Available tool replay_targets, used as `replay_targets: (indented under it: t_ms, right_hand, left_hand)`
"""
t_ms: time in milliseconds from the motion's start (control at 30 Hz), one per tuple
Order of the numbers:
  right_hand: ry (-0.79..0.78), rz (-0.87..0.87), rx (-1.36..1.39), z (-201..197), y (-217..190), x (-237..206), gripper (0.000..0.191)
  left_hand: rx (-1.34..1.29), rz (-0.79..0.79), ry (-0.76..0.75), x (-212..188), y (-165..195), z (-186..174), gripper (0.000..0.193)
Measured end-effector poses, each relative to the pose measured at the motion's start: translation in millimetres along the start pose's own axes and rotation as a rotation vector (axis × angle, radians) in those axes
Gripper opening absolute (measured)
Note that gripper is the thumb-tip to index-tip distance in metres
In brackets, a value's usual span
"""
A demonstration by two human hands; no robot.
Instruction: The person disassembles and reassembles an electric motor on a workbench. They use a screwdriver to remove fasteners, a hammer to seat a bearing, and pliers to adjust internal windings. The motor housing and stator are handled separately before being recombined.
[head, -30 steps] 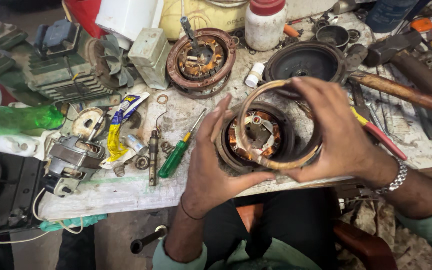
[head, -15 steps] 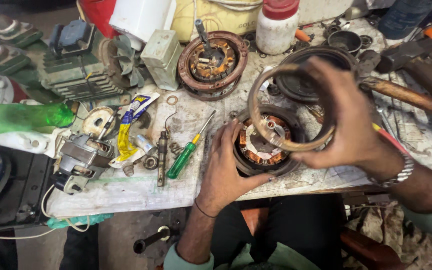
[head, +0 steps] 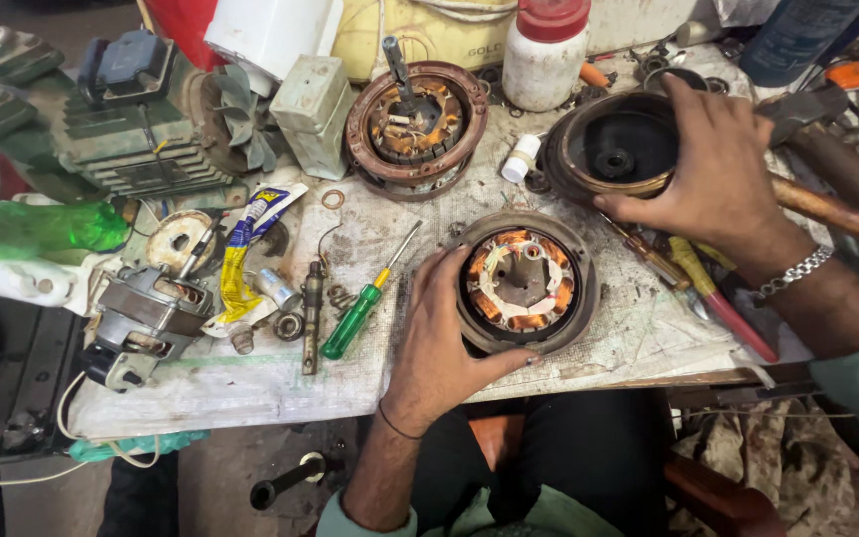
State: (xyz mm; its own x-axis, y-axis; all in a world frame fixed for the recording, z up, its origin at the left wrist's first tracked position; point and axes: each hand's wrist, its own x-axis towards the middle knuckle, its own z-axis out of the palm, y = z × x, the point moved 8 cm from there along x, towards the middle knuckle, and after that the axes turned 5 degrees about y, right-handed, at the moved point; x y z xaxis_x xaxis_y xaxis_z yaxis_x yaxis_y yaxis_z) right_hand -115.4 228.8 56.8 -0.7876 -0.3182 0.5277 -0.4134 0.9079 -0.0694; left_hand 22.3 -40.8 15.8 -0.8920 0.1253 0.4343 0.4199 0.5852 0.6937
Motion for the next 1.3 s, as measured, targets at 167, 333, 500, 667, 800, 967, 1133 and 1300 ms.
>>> replay_targets:
  t_ms: [167, 333, 500, 667, 800, 967, 1133, 1300]
  right_hand:
    - [-0.036, 0.012, -0.027, 12.4, 3.8, 8.3, 0.128]
    - [-0.091, 0.065, 0.009, 18.2, 7.4, 11.7, 0.128]
    - [-0.142, 0.092, -0.013, 21.8, 15.6, 4.0, 0.13]
    - [-0.176, 0.107, -0.009, 21.5, 16.6, 4.1, 0.126]
    - [-0.106, -0.013, -0.088, 1.4, -8.4, 5.0, 0.121]
    - [-0.138, -0.16, 0.125, -27.3, -65.6, -18.6, 0.089]
    - [-0.318, -0.198, 0.283, -23.7, -120.5, -46.0, 0.077]
    - [-0.307, -0.07, 0.302, -21.0, -130.1, -54.1, 0.08]
  left_hand:
    - [-0.02, -0.037, -0.03, -1.2, -3.1, 2.7, 0.121]
    - [-0.013, -0.052, -0.036, -2.5, -4.9, 3.2, 0.12]
    - [-0.026, -0.054, -0.042, -3.2, -5.6, 3.7, 0.12]
    - [-0.019, -0.046, -0.043, -3.9, -6.7, 4.3, 0.118]
    - [0.012, 0.004, -0.001, -5.3, -4.0, 1.7, 0.12]
    - [0.083, 0.001, 0.016, -7.1, -4.9, 0.8, 0.121]
    - [0.03, 0.061, 0.0, -5.4, 0.7, 1.3, 0.126]
    - [0.007, 0.039, -0.022, -6.5, 1.2, 1.7, 0.121]
